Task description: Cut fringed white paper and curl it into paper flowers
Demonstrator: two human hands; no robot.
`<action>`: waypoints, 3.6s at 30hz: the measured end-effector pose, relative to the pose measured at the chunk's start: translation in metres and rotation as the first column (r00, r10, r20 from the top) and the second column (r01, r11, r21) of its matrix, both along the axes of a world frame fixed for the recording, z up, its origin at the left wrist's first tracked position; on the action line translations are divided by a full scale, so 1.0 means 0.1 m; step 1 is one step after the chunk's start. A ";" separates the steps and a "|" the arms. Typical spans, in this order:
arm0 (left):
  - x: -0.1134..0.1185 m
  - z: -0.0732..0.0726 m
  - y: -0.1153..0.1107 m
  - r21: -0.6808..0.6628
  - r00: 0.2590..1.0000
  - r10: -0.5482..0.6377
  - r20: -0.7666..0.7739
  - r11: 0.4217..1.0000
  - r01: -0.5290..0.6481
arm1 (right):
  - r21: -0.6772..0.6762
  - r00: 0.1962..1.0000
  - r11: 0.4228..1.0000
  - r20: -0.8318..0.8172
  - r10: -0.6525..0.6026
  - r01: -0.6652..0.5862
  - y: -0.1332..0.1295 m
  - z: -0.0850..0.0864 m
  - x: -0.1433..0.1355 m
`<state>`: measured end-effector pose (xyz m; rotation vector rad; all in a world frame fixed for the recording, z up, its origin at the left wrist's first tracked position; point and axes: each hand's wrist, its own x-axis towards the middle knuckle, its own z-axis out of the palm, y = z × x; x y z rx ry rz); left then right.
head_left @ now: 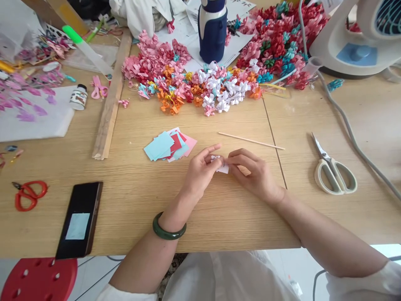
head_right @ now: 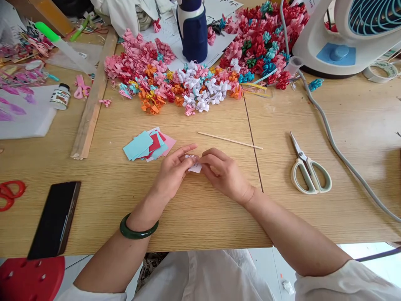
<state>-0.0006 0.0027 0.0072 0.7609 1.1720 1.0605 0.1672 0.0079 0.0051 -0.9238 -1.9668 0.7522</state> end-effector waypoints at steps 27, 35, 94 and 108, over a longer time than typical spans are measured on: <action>-0.09 0.07 0.01 0.617 0.717 0.209 -0.665 0.694 0.371 | -0.848 0.895 0.517 -0.317 -0.315 -0.118 0.08 0.16 -0.02; -0.10 0.04 0.00 0.528 0.687 0.021 -0.726 0.657 0.538 | -0.859 0.908 0.493 -0.308 -0.286 -0.136 0.09 0.14 -0.02; -0.11 0.03 -0.01 0.295 0.848 -0.097 -0.521 0.912 0.285 | -0.737 0.930 0.676 -0.265 -0.254 -0.026 0.01 0.12 -0.06; -0.09 0.03 -0.01 0.217 0.925 -0.220 -0.311 0.931 0.294 | -0.708 0.933 0.707 -0.251 -0.257 0.004 0.03 0.14 -0.05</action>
